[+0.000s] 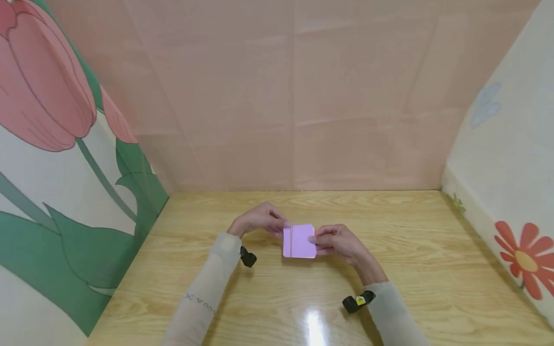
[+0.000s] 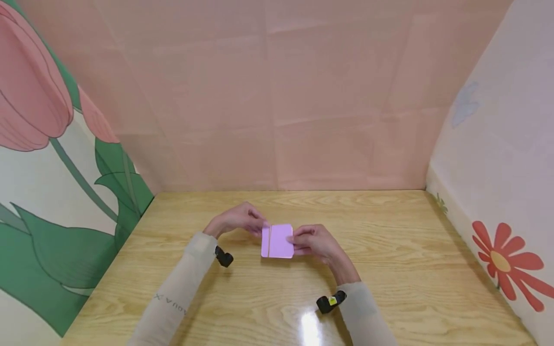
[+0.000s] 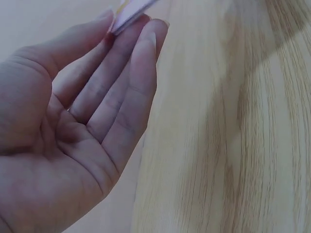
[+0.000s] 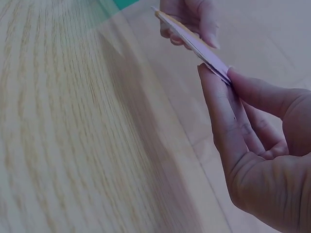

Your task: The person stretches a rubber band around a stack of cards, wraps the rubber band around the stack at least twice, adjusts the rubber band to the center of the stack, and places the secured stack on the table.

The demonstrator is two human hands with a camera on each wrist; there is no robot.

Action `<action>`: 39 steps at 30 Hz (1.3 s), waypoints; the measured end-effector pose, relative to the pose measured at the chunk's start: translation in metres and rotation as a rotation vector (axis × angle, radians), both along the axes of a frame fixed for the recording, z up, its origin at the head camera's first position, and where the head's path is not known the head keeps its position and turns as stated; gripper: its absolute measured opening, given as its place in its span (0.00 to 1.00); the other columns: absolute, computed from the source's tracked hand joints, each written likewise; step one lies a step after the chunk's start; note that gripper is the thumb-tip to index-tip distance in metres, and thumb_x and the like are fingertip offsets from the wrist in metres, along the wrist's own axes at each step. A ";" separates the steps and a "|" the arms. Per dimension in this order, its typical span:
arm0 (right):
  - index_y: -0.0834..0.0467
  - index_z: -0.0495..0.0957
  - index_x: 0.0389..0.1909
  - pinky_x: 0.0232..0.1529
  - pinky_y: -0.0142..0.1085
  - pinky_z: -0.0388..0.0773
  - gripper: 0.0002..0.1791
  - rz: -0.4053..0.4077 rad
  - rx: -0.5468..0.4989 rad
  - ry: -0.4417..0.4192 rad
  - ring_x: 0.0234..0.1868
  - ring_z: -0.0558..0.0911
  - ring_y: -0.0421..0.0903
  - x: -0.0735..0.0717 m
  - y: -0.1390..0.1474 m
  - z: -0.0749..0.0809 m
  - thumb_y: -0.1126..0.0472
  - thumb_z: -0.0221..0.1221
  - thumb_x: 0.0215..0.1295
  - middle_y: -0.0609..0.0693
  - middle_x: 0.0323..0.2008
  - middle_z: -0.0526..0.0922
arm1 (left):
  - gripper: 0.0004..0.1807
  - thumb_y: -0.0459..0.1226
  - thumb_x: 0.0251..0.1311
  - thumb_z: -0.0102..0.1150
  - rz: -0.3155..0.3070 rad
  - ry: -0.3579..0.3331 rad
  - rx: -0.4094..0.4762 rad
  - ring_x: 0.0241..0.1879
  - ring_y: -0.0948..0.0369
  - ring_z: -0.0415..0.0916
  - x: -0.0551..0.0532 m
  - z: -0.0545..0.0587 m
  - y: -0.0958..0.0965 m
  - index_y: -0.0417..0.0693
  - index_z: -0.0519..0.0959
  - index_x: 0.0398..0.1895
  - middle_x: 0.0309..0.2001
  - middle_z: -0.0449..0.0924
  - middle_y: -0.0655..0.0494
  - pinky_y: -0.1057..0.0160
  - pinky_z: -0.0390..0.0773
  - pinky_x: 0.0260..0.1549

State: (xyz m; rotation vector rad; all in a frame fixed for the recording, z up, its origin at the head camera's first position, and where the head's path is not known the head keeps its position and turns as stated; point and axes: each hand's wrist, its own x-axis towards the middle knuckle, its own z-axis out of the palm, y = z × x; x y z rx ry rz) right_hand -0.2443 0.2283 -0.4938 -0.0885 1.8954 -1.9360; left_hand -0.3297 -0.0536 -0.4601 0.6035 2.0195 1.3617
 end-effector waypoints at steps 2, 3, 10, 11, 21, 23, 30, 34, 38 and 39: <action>0.62 0.85 0.38 0.42 0.40 0.91 0.02 -0.001 0.003 -0.002 0.35 0.90 0.45 0.000 0.000 0.000 0.66 0.68 0.68 0.49 0.33 0.90 | 0.11 0.34 0.70 0.66 0.000 -0.007 -0.001 0.32 0.57 0.89 -0.001 -0.001 -0.001 0.33 0.88 0.47 0.37 0.92 0.45 0.37 0.84 0.55; 0.62 0.85 0.38 0.42 0.40 0.92 0.03 -0.003 0.004 -0.005 0.35 0.90 0.45 0.000 0.000 0.000 0.66 0.68 0.68 0.49 0.33 0.90 | 0.10 0.34 0.70 0.66 0.004 -0.008 -0.006 0.32 0.58 0.89 -0.001 -0.001 0.000 0.33 0.88 0.46 0.36 0.92 0.45 0.37 0.85 0.54; 0.61 0.86 0.35 0.42 0.43 0.92 0.03 0.035 -0.005 -0.002 0.36 0.91 0.47 -0.001 -0.002 -0.003 0.65 0.68 0.69 0.51 0.34 0.91 | 0.10 0.35 0.67 0.70 0.008 0.012 -0.018 0.34 0.60 0.88 0.002 -0.002 0.009 0.36 0.89 0.45 0.40 0.92 0.47 0.44 0.89 0.51; 0.60 0.86 0.35 0.42 0.43 0.92 0.03 0.045 -0.003 0.001 0.36 0.91 0.47 -0.001 -0.002 -0.004 0.65 0.68 0.69 0.51 0.34 0.91 | 0.11 0.36 0.66 0.71 0.002 0.015 -0.021 0.34 0.61 0.88 0.002 -0.003 0.012 0.36 0.90 0.45 0.41 0.92 0.47 0.45 0.89 0.50; 0.60 0.87 0.37 0.41 0.42 0.92 0.02 0.027 0.007 0.018 0.35 0.91 0.46 -0.002 -0.003 -0.003 0.65 0.68 0.68 0.50 0.33 0.91 | 0.10 0.37 0.66 0.72 0.032 0.028 -0.030 0.34 0.61 0.87 0.003 -0.001 0.019 0.40 0.91 0.44 0.41 0.92 0.48 0.40 0.87 0.52; 0.60 0.87 0.38 0.41 0.42 0.92 0.03 0.016 0.010 0.018 0.35 0.91 0.46 -0.002 -0.002 -0.002 0.64 0.69 0.68 0.50 0.34 0.91 | 0.11 0.38 0.67 0.71 0.028 0.028 -0.021 0.35 0.61 0.87 0.003 -0.002 0.016 0.40 0.90 0.46 0.43 0.92 0.47 0.41 0.87 0.53; 0.61 0.87 0.40 0.42 0.41 0.92 0.05 -0.001 0.020 0.012 0.36 0.90 0.45 -0.004 0.001 -0.002 0.63 0.68 0.69 0.49 0.34 0.91 | 0.13 0.38 0.71 0.67 0.040 0.010 0.026 0.40 0.54 0.91 0.004 -0.005 -0.001 0.38 0.88 0.50 0.44 0.92 0.45 0.41 0.86 0.56; 0.61 0.87 0.40 0.42 0.41 0.92 0.04 0.004 0.017 0.013 0.36 0.90 0.45 -0.003 0.002 -0.001 0.64 0.68 0.69 0.49 0.34 0.91 | 0.12 0.36 0.69 0.69 0.042 -0.008 0.037 0.39 0.52 0.91 0.004 -0.006 -0.007 0.37 0.89 0.48 0.41 0.92 0.44 0.37 0.84 0.56; 0.61 0.87 0.39 0.42 0.42 0.92 0.04 0.017 0.013 0.011 0.36 0.91 0.46 -0.002 0.001 -0.001 0.64 0.69 0.69 0.50 0.35 0.91 | 0.12 0.36 0.67 0.71 0.039 -0.012 0.039 0.36 0.57 0.90 0.005 -0.010 -0.005 0.36 0.89 0.48 0.41 0.93 0.45 0.41 0.86 0.55; 0.61 0.87 0.39 0.43 0.43 0.92 0.04 0.024 0.015 0.011 0.36 0.91 0.47 -0.002 0.001 -0.002 0.64 0.69 0.69 0.50 0.35 0.91 | 0.13 0.36 0.67 0.71 0.041 -0.014 0.041 0.36 0.59 0.90 0.005 -0.012 -0.004 0.36 0.88 0.48 0.42 0.92 0.45 0.42 0.87 0.54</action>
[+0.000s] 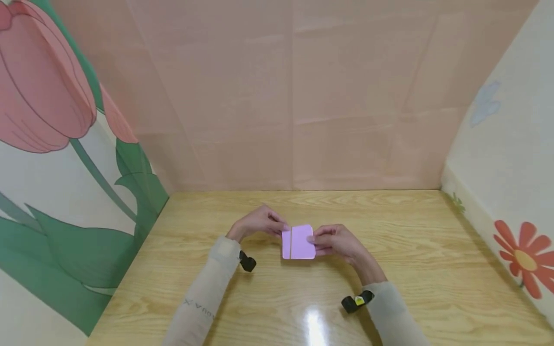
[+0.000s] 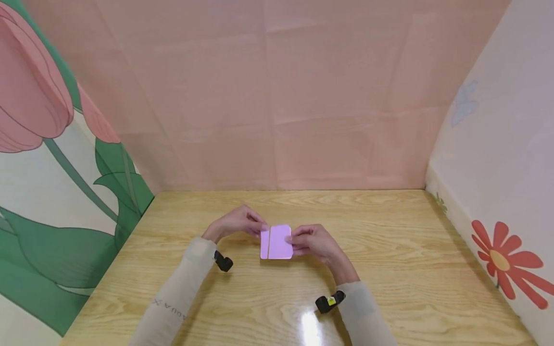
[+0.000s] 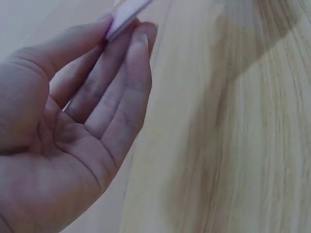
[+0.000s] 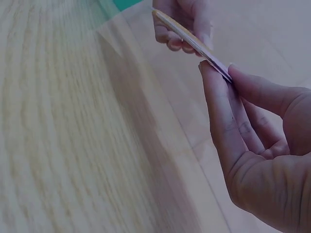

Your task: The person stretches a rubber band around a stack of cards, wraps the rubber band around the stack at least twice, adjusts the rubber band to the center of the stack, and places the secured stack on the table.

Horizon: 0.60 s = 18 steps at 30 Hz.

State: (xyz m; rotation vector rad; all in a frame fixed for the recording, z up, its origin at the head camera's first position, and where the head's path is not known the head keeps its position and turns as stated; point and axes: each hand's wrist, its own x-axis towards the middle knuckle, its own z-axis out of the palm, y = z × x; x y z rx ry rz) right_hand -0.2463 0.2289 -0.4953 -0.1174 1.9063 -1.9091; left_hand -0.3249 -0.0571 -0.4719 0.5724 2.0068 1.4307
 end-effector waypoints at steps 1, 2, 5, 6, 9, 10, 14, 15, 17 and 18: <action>0.61 0.87 0.39 0.43 0.43 0.92 0.04 0.004 0.004 -0.002 0.36 0.91 0.47 0.000 -0.001 0.000 0.63 0.69 0.69 0.51 0.35 0.91 | 0.13 0.35 0.67 0.71 -0.001 -0.001 0.004 0.36 0.59 0.90 0.000 -0.001 0.001 0.35 0.88 0.49 0.43 0.92 0.45 0.44 0.87 0.54; 0.61 0.87 0.39 0.43 0.43 0.92 0.04 0.011 0.006 -0.002 0.37 0.91 0.47 0.001 -0.002 0.000 0.63 0.69 0.69 0.51 0.35 0.91 | 0.13 0.35 0.67 0.70 0.000 -0.002 0.005 0.35 0.60 0.90 0.000 -0.002 0.002 0.34 0.88 0.49 0.43 0.92 0.44 0.45 0.88 0.53; 0.61 0.87 0.39 0.43 0.43 0.92 0.05 0.019 0.017 -0.008 0.37 0.91 0.47 0.002 -0.004 -0.001 0.63 0.69 0.69 0.51 0.36 0.91 | 0.12 0.33 0.67 0.69 0.008 -0.013 0.006 0.35 0.60 0.89 0.002 -0.004 0.003 0.32 0.87 0.48 0.45 0.91 0.42 0.47 0.89 0.52; 0.62 0.87 0.39 0.43 0.43 0.92 0.05 0.022 0.021 -0.008 0.37 0.91 0.47 0.002 -0.004 -0.002 0.62 0.69 0.69 0.52 0.36 0.91 | 0.11 0.32 0.68 0.68 0.010 -0.018 0.004 0.35 0.60 0.90 0.002 -0.004 0.003 0.32 0.87 0.48 0.45 0.91 0.41 0.47 0.89 0.51; 0.62 0.87 0.39 0.43 0.43 0.92 0.06 0.028 0.028 -0.007 0.36 0.91 0.48 0.003 -0.005 -0.003 0.63 0.69 0.69 0.52 0.36 0.91 | 0.10 0.32 0.67 0.69 0.007 -0.026 -0.017 0.35 0.60 0.90 0.003 -0.003 0.003 0.32 0.88 0.47 0.45 0.91 0.41 0.45 0.88 0.52; 0.62 0.86 0.39 0.42 0.43 0.92 0.06 0.032 0.029 -0.006 0.36 0.91 0.47 0.004 -0.006 -0.004 0.63 0.69 0.69 0.52 0.36 0.91 | 0.10 0.32 0.67 0.69 0.001 -0.023 -0.029 0.35 0.60 0.90 0.003 -0.002 0.004 0.33 0.88 0.46 0.44 0.92 0.42 0.44 0.88 0.52; 0.61 0.86 0.37 0.42 0.42 0.92 0.03 0.050 0.022 -0.007 0.36 0.90 0.47 0.004 -0.006 -0.005 0.64 0.68 0.69 0.52 0.35 0.90 | 0.09 0.33 0.65 0.71 -0.036 -0.011 -0.080 0.34 0.58 0.90 -0.001 0.003 0.006 0.36 0.90 0.44 0.42 0.92 0.44 0.40 0.87 0.52; 0.61 0.86 0.36 0.42 0.42 0.92 0.03 0.054 0.021 -0.006 0.36 0.90 0.47 0.004 -0.006 -0.005 0.65 0.68 0.69 0.52 0.35 0.90 | 0.09 0.34 0.65 0.72 -0.047 -0.007 -0.091 0.33 0.58 0.90 -0.002 0.004 0.007 0.36 0.90 0.44 0.41 0.92 0.44 0.40 0.87 0.52; 0.61 0.86 0.36 0.42 0.43 0.92 0.03 0.064 0.019 -0.004 0.36 0.90 0.48 0.003 -0.005 -0.005 0.65 0.68 0.69 0.52 0.35 0.91 | 0.09 0.34 0.64 0.72 -0.066 -0.001 -0.105 0.33 0.58 0.89 -0.004 0.005 0.009 0.36 0.90 0.43 0.40 0.92 0.44 0.39 0.86 0.53; 0.61 0.86 0.36 0.42 0.43 0.92 0.03 0.069 0.020 -0.003 0.36 0.90 0.48 0.003 -0.005 -0.006 0.65 0.68 0.69 0.52 0.35 0.91 | 0.09 0.34 0.64 0.72 -0.074 0.000 -0.108 0.33 0.58 0.89 -0.004 0.006 0.009 0.36 0.90 0.43 0.40 0.92 0.45 0.39 0.86 0.53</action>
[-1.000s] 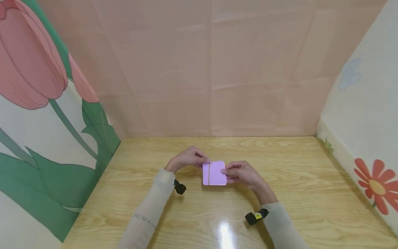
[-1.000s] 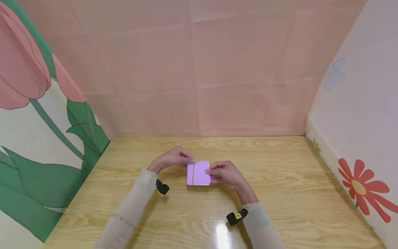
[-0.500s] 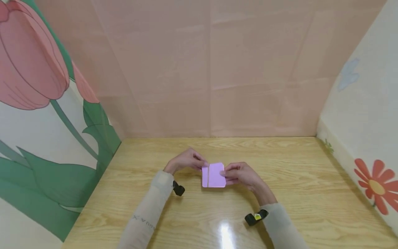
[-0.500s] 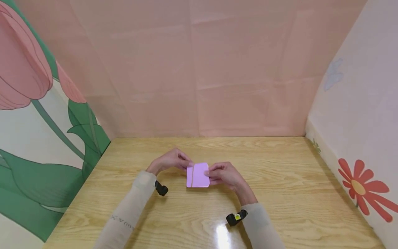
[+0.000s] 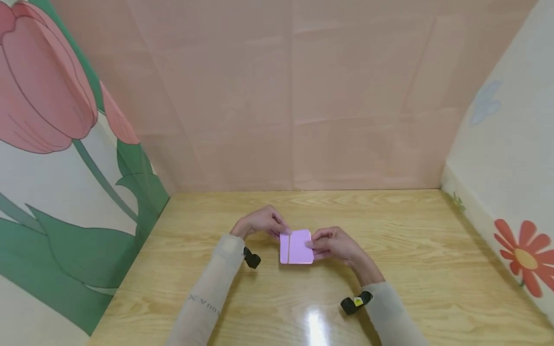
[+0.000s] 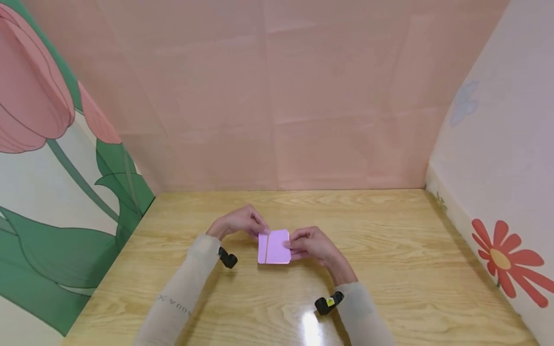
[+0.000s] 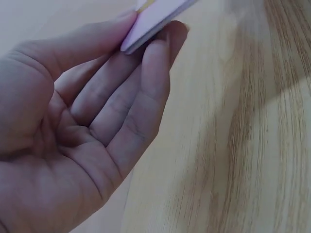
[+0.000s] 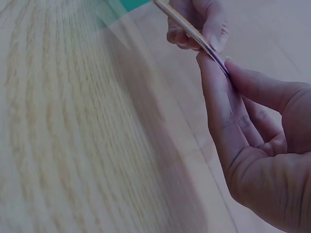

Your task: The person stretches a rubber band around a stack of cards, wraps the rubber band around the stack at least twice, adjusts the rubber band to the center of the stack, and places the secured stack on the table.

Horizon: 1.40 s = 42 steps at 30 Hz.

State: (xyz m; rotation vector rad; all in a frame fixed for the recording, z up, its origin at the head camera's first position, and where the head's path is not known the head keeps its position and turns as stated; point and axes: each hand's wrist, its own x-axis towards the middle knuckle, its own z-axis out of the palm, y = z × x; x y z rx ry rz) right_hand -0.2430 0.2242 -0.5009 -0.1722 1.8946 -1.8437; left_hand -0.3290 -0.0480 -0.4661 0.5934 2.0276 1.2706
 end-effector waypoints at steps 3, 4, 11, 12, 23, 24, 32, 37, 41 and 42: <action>0.63 0.85 0.37 0.41 0.43 0.92 0.04 0.015 0.007 0.007 0.36 0.91 0.49 0.000 0.000 -0.001 0.65 0.68 0.69 0.53 0.35 0.91 | 0.08 0.33 0.65 0.71 -0.021 -0.002 -0.007 0.34 0.60 0.89 0.000 0.001 0.002 0.36 0.90 0.42 0.40 0.92 0.46 0.40 0.87 0.52; 0.63 0.85 0.37 0.41 0.43 0.92 0.04 0.024 0.009 0.008 0.36 0.91 0.49 0.000 0.000 -0.001 0.65 0.68 0.69 0.53 0.35 0.91 | 0.08 0.33 0.65 0.71 -0.031 -0.002 -0.012 0.34 0.60 0.89 0.000 0.002 0.003 0.36 0.90 0.42 0.40 0.93 0.46 0.41 0.88 0.51; 0.67 0.85 0.41 0.41 0.43 0.92 0.08 0.078 0.004 0.008 0.35 0.91 0.48 0.001 -0.005 -0.001 0.65 0.68 0.69 0.53 0.34 0.91 | 0.08 0.37 0.63 0.74 -0.107 0.027 -0.048 0.29 0.65 0.85 0.000 0.008 0.012 0.40 0.91 0.40 0.34 0.92 0.53 0.65 0.86 0.32; 0.67 0.85 0.40 0.41 0.43 0.92 0.08 0.075 0.001 0.006 0.35 0.91 0.48 0.001 -0.005 -0.001 0.65 0.68 0.68 0.53 0.34 0.91 | 0.08 0.37 0.63 0.74 -0.108 0.028 -0.049 0.29 0.65 0.84 0.000 0.009 0.013 0.40 0.91 0.39 0.34 0.92 0.54 0.66 0.85 0.31; 0.62 0.87 0.38 0.41 0.42 0.92 0.02 0.048 -0.029 -0.011 0.38 0.91 0.48 -0.003 -0.004 0.003 0.66 0.67 0.70 0.51 0.36 0.91 | 0.10 0.37 0.66 0.71 -0.074 0.036 -0.005 0.33 0.63 0.87 -0.001 0.004 0.007 0.40 0.91 0.44 0.40 0.93 0.50 0.60 0.90 0.39; 0.61 0.87 0.37 0.41 0.41 0.92 0.02 0.042 -0.030 -0.012 0.38 0.91 0.48 -0.003 -0.003 0.004 0.66 0.67 0.70 0.51 0.35 0.91 | 0.10 0.37 0.67 0.70 -0.070 0.037 0.007 0.35 0.62 0.88 -0.001 0.004 0.005 0.39 0.90 0.45 0.41 0.93 0.49 0.58 0.90 0.41; 0.60 0.87 0.38 0.42 0.42 0.92 0.02 0.023 -0.023 -0.015 0.38 0.91 0.48 -0.003 0.000 0.005 0.67 0.67 0.69 0.51 0.36 0.91 | 0.11 0.37 0.70 0.68 -0.058 0.019 0.019 0.37 0.58 0.90 0.000 0.000 -0.009 0.40 0.90 0.48 0.44 0.92 0.47 0.43 0.88 0.51; 0.60 0.87 0.37 0.43 0.43 0.92 0.02 0.031 -0.027 -0.015 0.38 0.92 0.49 -0.001 0.000 0.003 0.67 0.66 0.70 0.52 0.36 0.92 | 0.10 0.35 0.67 0.70 -0.052 0.009 0.024 0.32 0.60 0.88 0.002 -0.001 -0.008 0.37 0.90 0.44 0.40 0.93 0.47 0.42 0.89 0.49; 0.59 0.87 0.35 0.42 0.43 0.92 0.03 0.032 -0.038 -0.016 0.36 0.92 0.49 0.000 -0.001 0.000 0.67 0.66 0.70 0.52 0.35 0.92 | 0.10 0.35 0.66 0.71 -0.030 0.021 0.041 0.35 0.59 0.89 0.003 -0.002 -0.002 0.35 0.90 0.43 0.40 0.92 0.46 0.42 0.89 0.50; 0.59 0.87 0.35 0.42 0.42 0.92 0.04 0.033 -0.042 -0.018 0.36 0.91 0.48 0.000 -0.001 0.000 0.67 0.66 0.70 0.52 0.35 0.92 | 0.10 0.35 0.66 0.71 -0.024 0.024 0.040 0.35 0.59 0.89 0.003 -0.002 -0.001 0.36 0.90 0.43 0.41 0.92 0.46 0.42 0.89 0.50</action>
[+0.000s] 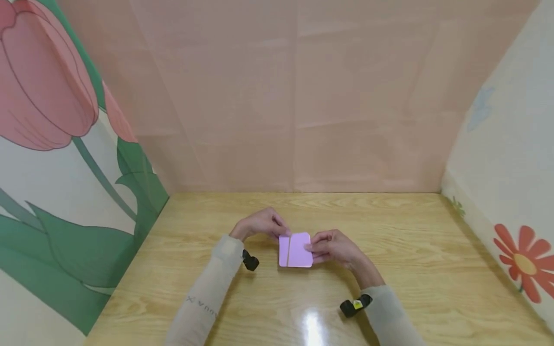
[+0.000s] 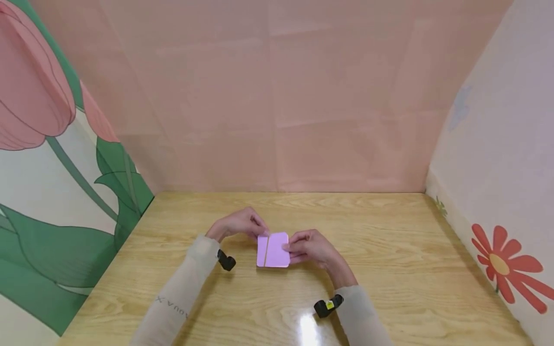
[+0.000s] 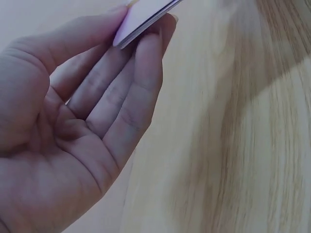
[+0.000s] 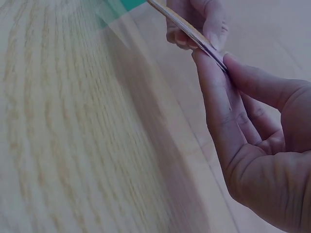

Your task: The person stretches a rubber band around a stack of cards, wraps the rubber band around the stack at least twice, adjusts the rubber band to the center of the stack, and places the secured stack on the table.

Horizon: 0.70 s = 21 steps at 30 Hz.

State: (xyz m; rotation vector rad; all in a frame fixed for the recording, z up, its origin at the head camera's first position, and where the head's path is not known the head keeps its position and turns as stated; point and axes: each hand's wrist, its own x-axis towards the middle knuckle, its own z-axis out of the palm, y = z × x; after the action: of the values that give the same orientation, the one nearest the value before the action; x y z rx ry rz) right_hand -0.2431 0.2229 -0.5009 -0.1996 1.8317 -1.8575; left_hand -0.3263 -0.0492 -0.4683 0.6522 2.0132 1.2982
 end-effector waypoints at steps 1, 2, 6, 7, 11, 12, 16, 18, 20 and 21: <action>0.59 0.87 0.34 0.41 0.42 0.92 0.04 0.001 -0.004 0.000 0.36 0.91 0.48 0.000 0.000 -0.001 0.67 0.66 0.70 0.52 0.34 0.92 | 0.10 0.35 0.65 0.71 0.007 0.000 -0.002 0.36 0.59 0.89 0.000 0.000 0.001 0.36 0.90 0.43 0.41 0.92 0.45 0.42 0.88 0.50; 0.59 0.87 0.34 0.41 0.42 0.92 0.04 -0.001 -0.007 -0.001 0.35 0.91 0.48 0.000 0.000 -0.001 0.68 0.66 0.70 0.52 0.34 0.92 | 0.10 0.35 0.65 0.72 0.014 0.001 -0.002 0.36 0.59 0.89 0.000 -0.001 0.002 0.36 0.90 0.43 0.41 0.92 0.45 0.42 0.88 0.50; 0.59 0.87 0.33 0.40 0.42 0.92 0.04 -0.020 -0.003 -0.004 0.35 0.91 0.49 0.000 0.001 -0.003 0.68 0.67 0.69 0.52 0.33 0.91 | 0.09 0.35 0.65 0.72 0.038 -0.008 -0.008 0.37 0.58 0.90 -0.001 -0.003 0.005 0.36 0.90 0.43 0.42 0.92 0.45 0.42 0.88 0.50; 0.60 0.87 0.34 0.41 0.43 0.92 0.03 -0.030 0.005 0.000 0.35 0.91 0.49 0.000 0.001 -0.003 0.68 0.67 0.68 0.52 0.34 0.91 | 0.09 0.35 0.65 0.72 0.041 -0.009 -0.009 0.37 0.58 0.90 -0.001 -0.003 0.006 0.37 0.90 0.43 0.42 0.92 0.45 0.42 0.88 0.50; 0.63 0.87 0.35 0.41 0.43 0.92 0.02 -0.068 0.029 0.008 0.36 0.92 0.49 0.000 0.004 -0.003 0.68 0.69 0.66 0.52 0.34 0.91 | 0.10 0.36 0.65 0.72 0.043 0.001 -0.012 0.37 0.59 0.89 -0.002 -0.002 0.010 0.38 0.90 0.44 0.42 0.92 0.46 0.45 0.90 0.48; 0.63 0.87 0.36 0.41 0.43 0.92 0.02 -0.074 0.032 0.010 0.36 0.92 0.49 0.000 0.004 -0.002 0.68 0.70 0.66 0.52 0.34 0.91 | 0.10 0.36 0.65 0.72 0.044 0.003 -0.011 0.37 0.59 0.89 -0.002 -0.002 0.011 0.38 0.90 0.44 0.42 0.92 0.46 0.46 0.90 0.48; 0.62 0.86 0.34 0.41 0.43 0.92 0.02 -0.080 0.027 0.004 0.36 0.92 0.50 -0.001 0.007 -0.001 0.70 0.70 0.65 0.52 0.33 0.92 | 0.10 0.35 0.64 0.72 0.049 -0.001 -0.003 0.36 0.59 0.89 -0.003 -0.001 0.015 0.37 0.90 0.43 0.41 0.92 0.45 0.43 0.89 0.48; 0.61 0.86 0.34 0.41 0.43 0.92 0.03 -0.077 0.030 -0.001 0.36 0.92 0.50 -0.001 0.008 0.000 0.71 0.69 0.65 0.53 0.34 0.92 | 0.09 0.35 0.64 0.73 0.048 0.000 -0.001 0.35 0.59 0.89 -0.003 -0.002 0.017 0.38 0.91 0.42 0.40 0.92 0.46 0.41 0.89 0.49; 0.62 0.86 0.34 0.41 0.43 0.92 0.02 -0.065 0.045 0.005 0.36 0.92 0.50 -0.001 0.007 0.001 0.70 0.69 0.65 0.54 0.34 0.92 | 0.09 0.37 0.64 0.73 0.040 0.017 -0.007 0.33 0.61 0.88 -0.003 -0.005 0.020 0.39 0.91 0.41 0.39 0.93 0.49 0.47 0.91 0.44; 0.63 0.86 0.35 0.41 0.43 0.92 0.01 -0.060 0.053 0.006 0.36 0.91 0.49 0.000 0.007 0.001 0.70 0.69 0.65 0.53 0.34 0.92 | 0.09 0.37 0.64 0.74 0.038 0.027 -0.014 0.32 0.63 0.87 -0.002 -0.005 0.022 0.41 0.92 0.41 0.38 0.93 0.51 0.51 0.91 0.41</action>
State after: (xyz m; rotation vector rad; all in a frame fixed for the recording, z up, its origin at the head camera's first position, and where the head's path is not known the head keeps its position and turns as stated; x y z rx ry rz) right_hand -0.2434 0.2296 -0.4996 -0.1338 1.9077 -1.8480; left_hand -0.3283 -0.0274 -0.4737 0.6311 2.0632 1.3028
